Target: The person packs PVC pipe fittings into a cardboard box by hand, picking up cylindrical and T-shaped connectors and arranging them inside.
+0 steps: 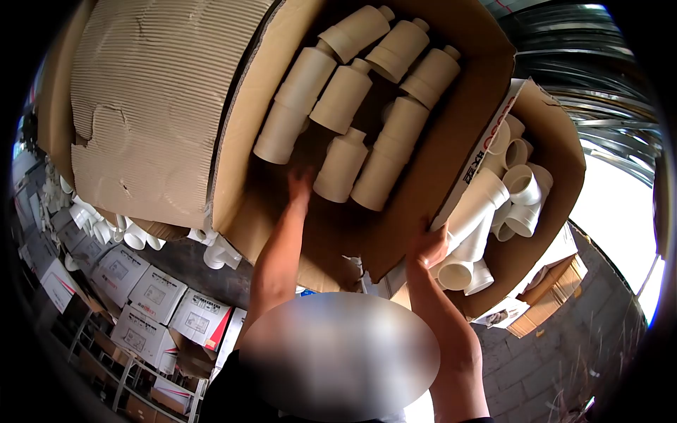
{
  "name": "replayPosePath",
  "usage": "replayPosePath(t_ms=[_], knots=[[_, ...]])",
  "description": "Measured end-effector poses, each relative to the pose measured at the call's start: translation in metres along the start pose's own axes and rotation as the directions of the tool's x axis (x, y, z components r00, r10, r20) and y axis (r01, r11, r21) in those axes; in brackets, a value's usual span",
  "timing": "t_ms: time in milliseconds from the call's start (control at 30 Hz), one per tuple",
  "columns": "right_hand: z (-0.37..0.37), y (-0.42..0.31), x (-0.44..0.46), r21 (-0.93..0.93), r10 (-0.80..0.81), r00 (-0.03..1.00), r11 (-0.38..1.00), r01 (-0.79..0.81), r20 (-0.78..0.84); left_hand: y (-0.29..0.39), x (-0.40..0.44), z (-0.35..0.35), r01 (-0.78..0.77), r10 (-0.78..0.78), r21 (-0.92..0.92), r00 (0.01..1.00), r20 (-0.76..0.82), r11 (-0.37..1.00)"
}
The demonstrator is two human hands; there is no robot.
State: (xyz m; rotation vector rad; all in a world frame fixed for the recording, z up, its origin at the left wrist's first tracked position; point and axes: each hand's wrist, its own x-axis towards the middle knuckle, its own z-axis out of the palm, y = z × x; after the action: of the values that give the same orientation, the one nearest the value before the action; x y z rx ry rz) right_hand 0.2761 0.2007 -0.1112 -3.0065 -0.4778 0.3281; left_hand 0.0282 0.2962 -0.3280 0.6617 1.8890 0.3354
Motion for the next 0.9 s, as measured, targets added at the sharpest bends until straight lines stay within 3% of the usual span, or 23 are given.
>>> replayPosePath(t_ms=[33,67,133,267,333,467,533,567,633,700,733,767,833,900], knots=[[0.0,0.001,0.001,-0.002,0.003,1.0,1.0,-0.003,-0.003,-0.004,-0.011,0.006,-0.099,0.091,0.026,0.971,0.22,0.995],[0.0,0.001,0.001,-0.002,0.005,1.0,1.0,-0.005,0.011,-0.008,-0.022,0.016,-0.096,0.088,0.027,0.97,0.225,0.995],[-0.003,-0.004,-0.001,-0.005,-0.001,1.0,1.0,0.001,0.026,0.017,-0.056,0.032,-0.203,0.268,-0.209,0.896,0.353,0.956],[-0.007,-0.01,0.0,0.015,0.105,0.988,0.994,-0.107,0.11,0.019,-0.047,0.046,-0.177,0.223,-0.166,0.92,0.323,0.97],[-0.005,-0.009,-0.003,0.015,0.057,0.996,0.998,-0.059,0.064,0.012,-0.038,0.042,-0.213,0.219,-0.054,0.924,0.312,0.976],[-0.004,-0.008,-0.002,0.051,-0.011,1.0,0.999,0.01,0.022,0.0,-0.036,0.04,-0.275,0.272,-0.042,0.892,0.362,0.96],[-0.002,-0.003,-0.002,0.051,-0.018,1.0,0.999,0.017,0.019,-0.003,-0.038,0.04,-0.291,0.204,0.277,0.931,0.304,0.915],[-0.002,-0.002,-0.001,0.051,-0.028,0.999,0.998,0.027,0.016,-0.005,-0.041,0.041,-0.293,0.205,0.279,0.93,0.304,0.915],[-0.006,-0.007,0.001,0.043,0.006,0.999,0.999,-0.008,0.051,0.008,-0.064,0.037,-0.319,0.205,0.524,0.942,0.265,0.79],[-0.012,-0.011,-0.003,0.045,0.033,0.995,0.998,-0.038,0.099,0.009,-0.09,0.034,-0.406,0.345,0.558,0.913,0.217,0.724],[-0.014,-0.014,-0.003,0.035,0.062,0.992,0.997,-0.066,0.107,0.006,-0.099,0.03,-0.512,0.476,0.456,0.856,0.202,0.727],[-0.016,-0.02,-0.004,0.03,0.09,0.99,0.995,-0.094,0.11,0.022,-0.115,0.021,-0.357,0.289,0.299,0.925,0.247,0.885],[-0.017,-0.023,-0.005,0.054,0.112,0.987,0.992,-0.118,0.115,-0.001,-0.118,0.016,-0.439,0.399,0.291,0.898,0.187,0.85],[-0.014,-0.022,-0.009,0.07,0.025,1.0,0.997,-0.026,0.012,-0.015,-0.122,0.007,-0.148,0.176,-0.096,0.867,0.466,0.984]])
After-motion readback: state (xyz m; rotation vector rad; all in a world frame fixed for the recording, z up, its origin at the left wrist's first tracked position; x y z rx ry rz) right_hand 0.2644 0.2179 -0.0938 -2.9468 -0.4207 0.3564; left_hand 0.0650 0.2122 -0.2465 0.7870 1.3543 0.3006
